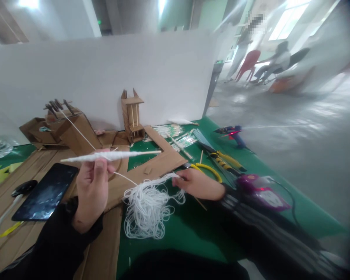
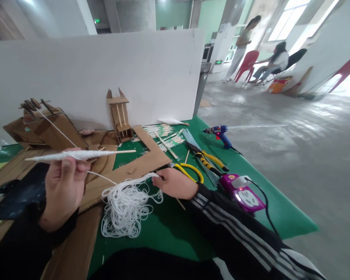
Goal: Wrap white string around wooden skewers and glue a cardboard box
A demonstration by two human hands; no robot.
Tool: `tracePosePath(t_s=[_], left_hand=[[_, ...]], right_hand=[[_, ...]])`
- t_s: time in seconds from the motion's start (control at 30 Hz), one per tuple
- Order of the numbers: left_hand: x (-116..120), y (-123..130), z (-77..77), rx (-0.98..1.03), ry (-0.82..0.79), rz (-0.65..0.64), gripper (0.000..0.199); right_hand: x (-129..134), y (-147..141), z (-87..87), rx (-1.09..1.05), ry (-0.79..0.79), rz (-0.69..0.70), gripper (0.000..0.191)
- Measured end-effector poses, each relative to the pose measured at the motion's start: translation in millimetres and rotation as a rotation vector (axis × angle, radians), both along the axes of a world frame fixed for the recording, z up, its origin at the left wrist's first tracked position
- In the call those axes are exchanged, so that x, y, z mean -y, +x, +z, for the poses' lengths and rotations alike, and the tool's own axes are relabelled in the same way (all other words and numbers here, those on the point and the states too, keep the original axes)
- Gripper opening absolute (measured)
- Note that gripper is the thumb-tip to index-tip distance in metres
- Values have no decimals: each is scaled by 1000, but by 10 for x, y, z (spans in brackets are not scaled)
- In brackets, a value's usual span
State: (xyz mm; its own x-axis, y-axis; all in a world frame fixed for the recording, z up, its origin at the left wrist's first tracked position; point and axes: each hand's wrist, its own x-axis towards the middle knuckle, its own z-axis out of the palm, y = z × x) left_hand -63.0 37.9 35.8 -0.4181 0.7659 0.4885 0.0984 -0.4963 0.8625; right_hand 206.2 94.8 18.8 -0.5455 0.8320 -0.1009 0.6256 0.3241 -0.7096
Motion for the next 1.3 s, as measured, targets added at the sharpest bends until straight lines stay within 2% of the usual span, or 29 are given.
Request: tracePosePath(t_s=[0.07, 0.13, 0.23, 0.33, 0.4, 0.5, 0.6, 0.73, 0.87, 0.93, 1.07, 1.17, 1.3], left_hand=[[-34, -4, 41, 106, 49, -48, 25], [-16, 35, 33, 142, 24, -112, 25], [85, 152, -70, 41, -131, -213, 28], [198, 275, -184, -150, -287, -278, 29], [245, 329, -214, -268, -322, -255, 30], [269, 360, -193, -364, -343, -224, 29], [268, 359, -156, -407, -347, -257, 23], [248, 349, -161, -530, -313, -318, 34], [190, 329, -180, -433, -455, -269, 29], [163, 318, -171, -379, -505, -264, 28], [145, 325, -126, -419, -460, -241, 28], [139, 339, -114, -430, -453, -238, 27], [108, 325, -147, -376, -489, -255, 26]], right_hand=[[30, -21, -9, -20, 185, -84, 33], [79, -54, -4, -139, 330, -162, 40], [165, -90, 25, -375, 409, -68, 32], [255, -105, 43, -467, 363, 74, 28], [309, -118, 35, -449, 314, 108, 24], [363, -148, 6, -414, 274, 107, 20], [374, -168, -21, -451, 228, 61, 25], [347, -148, -26, -557, 32, 29, 36], [337, -106, 9, -622, -161, 198, 43], [354, -97, 30, -583, -161, 318, 45], [416, -103, 42, -428, -146, 524, 45], [449, -105, 34, -345, -155, 588, 44], [445, -99, 38, -399, -161, 575, 45]])
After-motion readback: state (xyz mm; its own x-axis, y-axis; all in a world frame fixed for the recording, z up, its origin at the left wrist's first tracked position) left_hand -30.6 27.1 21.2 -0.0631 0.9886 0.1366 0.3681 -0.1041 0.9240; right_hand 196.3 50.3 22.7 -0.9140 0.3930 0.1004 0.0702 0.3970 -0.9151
